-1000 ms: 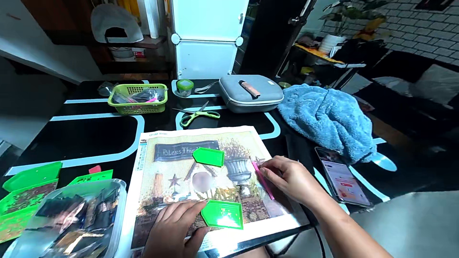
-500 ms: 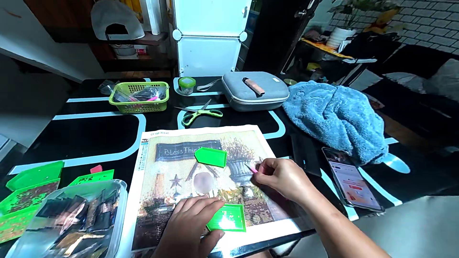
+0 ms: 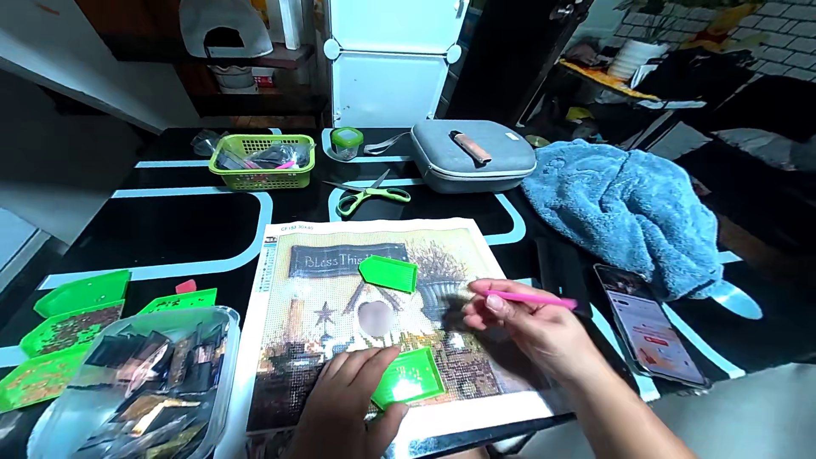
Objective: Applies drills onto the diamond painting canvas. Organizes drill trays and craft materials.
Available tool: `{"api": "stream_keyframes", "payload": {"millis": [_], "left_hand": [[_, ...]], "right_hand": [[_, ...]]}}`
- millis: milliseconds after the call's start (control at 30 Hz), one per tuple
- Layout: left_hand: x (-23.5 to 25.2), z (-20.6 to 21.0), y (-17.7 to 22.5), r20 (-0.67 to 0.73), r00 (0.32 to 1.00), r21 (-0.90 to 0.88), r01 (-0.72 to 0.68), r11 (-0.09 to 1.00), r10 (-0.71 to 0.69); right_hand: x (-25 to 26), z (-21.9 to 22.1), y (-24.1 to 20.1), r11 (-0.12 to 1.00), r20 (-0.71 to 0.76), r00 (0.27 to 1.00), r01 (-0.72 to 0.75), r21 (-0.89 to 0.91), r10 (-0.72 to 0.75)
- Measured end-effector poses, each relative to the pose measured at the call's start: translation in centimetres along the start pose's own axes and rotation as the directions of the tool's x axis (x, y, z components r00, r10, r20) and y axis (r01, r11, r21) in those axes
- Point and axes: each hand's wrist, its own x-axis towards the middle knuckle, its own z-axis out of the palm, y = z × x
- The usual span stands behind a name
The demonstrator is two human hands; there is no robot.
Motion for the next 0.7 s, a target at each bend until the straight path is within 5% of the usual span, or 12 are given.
{"api": "stream_keyframes", "payload": {"millis": [300, 700], "left_hand": [[-0.5, 0.6, -0.1, -0.027, 0.999, 0.044, 0.042, 0.998, -0.04], [-0.4, 0.8, 0.1, -0.038, 0.998, 0.061, 0.056, 0.997, -0.054]], "right_hand": [[-1.6, 6.6, 3.2, 0.957, 0.07, 0.976, 0.217, -0.19, -0.208], [-1.7, 7.1, 3.7, 0.869, 0.108, 0.937, 0.35, -0.35, -0.333]]}}
